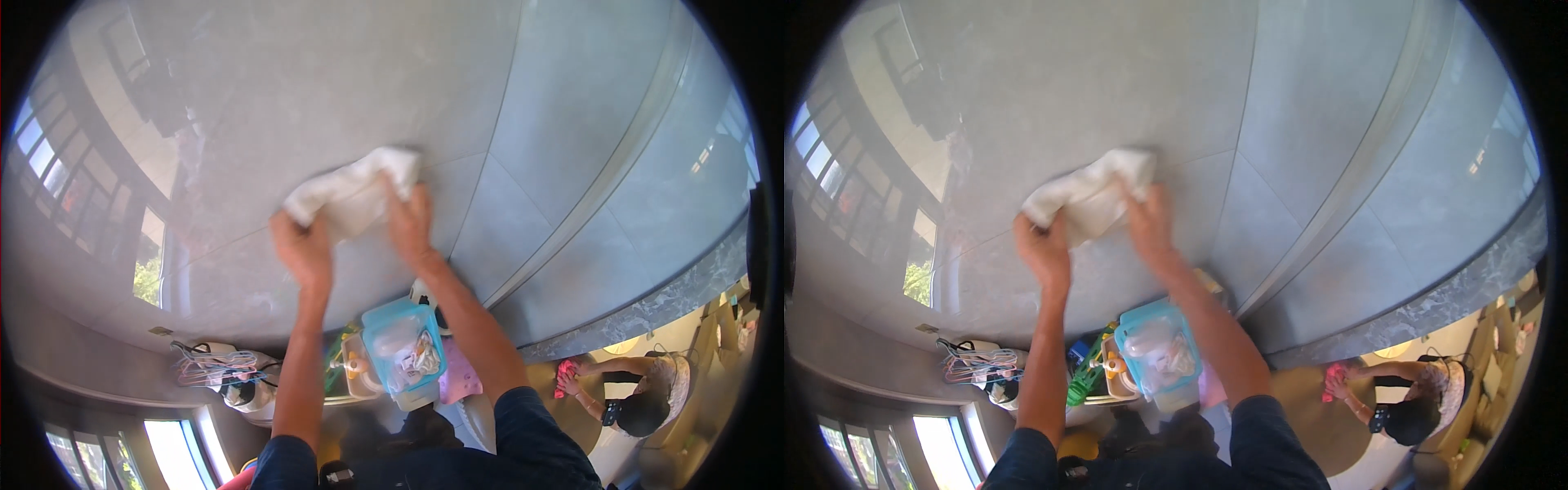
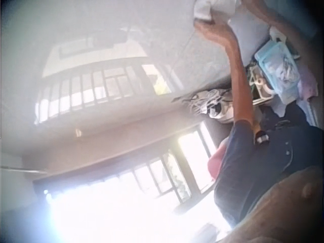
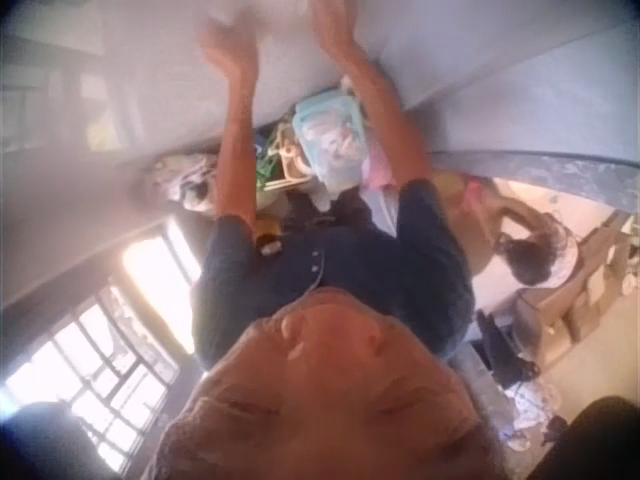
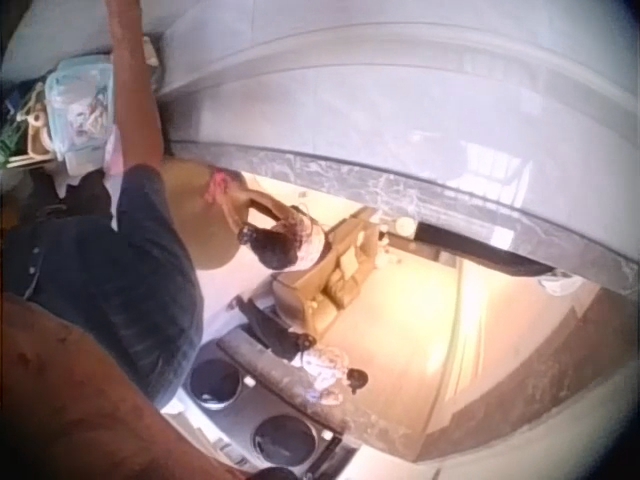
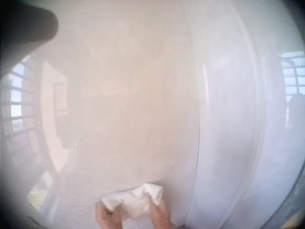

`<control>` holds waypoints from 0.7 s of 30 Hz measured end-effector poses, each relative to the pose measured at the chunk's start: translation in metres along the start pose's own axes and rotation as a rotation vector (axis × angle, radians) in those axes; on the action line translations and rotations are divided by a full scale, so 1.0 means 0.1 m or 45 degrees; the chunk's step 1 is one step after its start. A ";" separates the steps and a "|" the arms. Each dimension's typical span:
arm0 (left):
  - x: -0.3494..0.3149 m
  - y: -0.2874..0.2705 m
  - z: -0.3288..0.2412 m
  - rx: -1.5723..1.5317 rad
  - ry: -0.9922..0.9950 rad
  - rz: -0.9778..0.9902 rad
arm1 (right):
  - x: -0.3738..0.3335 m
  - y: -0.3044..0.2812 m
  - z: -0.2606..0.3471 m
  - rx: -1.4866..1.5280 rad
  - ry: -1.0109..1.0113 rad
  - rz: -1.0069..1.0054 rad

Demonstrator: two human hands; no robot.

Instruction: The person cleans multiple surfaces using a cloth, including a wall, the top of a washing machine, a window frame, and a wall near a television.

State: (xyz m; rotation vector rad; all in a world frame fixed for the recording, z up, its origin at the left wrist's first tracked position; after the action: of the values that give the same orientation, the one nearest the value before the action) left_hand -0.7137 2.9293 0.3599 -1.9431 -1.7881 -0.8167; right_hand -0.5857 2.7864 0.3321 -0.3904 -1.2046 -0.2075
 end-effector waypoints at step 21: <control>0.91 -1.84 0.58 0.452 0.001 -0.311 | -0.03 0.67 1.94 0.253 -0.722 -0.195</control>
State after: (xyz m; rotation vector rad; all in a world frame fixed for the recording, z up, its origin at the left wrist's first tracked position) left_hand -0.8832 3.0578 0.3536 -1.5211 -2.0358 -0.5243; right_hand -0.7301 2.9249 0.3759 -0.1831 -1.8000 -0.1080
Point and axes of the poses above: each hand's wrist, its own x-axis towards the middle knuckle, its own y-axis out of the palm, z = x × y, the point moved 6 cm from there along x, towards the middle knuckle, and after that the axes turned 12 degrees about -z, right-handed, at the moved point
